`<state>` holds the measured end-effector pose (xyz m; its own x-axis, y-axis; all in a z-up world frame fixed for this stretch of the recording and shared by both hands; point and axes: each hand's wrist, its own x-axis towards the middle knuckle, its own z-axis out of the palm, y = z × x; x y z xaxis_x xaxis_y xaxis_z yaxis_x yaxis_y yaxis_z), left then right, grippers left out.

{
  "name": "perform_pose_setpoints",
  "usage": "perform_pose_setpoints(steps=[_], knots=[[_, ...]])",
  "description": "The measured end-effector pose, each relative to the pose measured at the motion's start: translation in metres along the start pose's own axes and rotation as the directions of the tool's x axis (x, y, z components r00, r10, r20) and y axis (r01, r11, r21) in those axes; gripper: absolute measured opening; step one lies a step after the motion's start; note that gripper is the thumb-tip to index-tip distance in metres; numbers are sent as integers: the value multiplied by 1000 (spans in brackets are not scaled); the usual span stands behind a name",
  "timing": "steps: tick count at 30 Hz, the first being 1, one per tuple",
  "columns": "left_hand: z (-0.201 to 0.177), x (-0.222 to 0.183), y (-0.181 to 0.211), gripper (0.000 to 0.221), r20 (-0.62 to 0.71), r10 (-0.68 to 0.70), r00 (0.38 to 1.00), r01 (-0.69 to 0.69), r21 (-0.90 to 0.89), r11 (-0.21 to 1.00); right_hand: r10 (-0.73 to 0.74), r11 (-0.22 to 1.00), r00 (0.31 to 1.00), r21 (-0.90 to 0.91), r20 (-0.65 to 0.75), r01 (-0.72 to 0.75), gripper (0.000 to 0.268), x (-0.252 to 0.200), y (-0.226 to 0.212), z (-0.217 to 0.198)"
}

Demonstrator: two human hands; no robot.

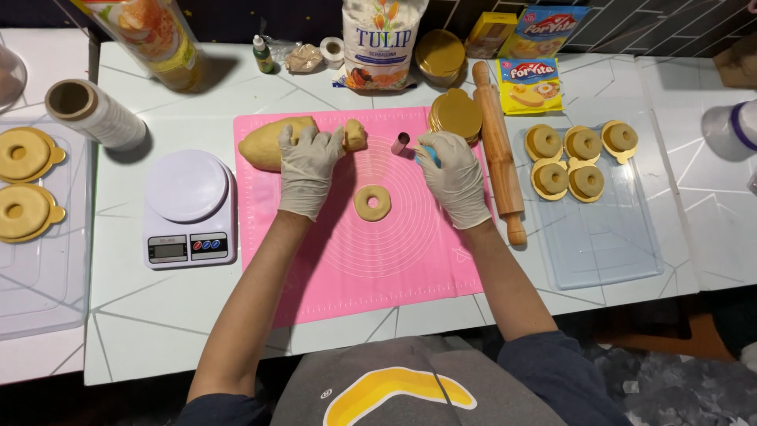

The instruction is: Rolling out dough with a rolling pin and using a circular cutter to shape individual donuts on a silicone mat.

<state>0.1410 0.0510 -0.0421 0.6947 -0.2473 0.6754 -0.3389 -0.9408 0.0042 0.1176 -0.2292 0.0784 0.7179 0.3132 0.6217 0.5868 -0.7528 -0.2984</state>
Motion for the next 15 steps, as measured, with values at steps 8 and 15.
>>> perform_pose_setpoints(steps=[8,15], knots=[[-86,8,46,43,-75,-71,995,81,145,986,276,954,960,-132,44,-268,19,-32,46,-29],[-61,-41,81,33,-154,-92,984,79,-91,993,257,952,966,-182,30,-248,35,-23,68,-23]])
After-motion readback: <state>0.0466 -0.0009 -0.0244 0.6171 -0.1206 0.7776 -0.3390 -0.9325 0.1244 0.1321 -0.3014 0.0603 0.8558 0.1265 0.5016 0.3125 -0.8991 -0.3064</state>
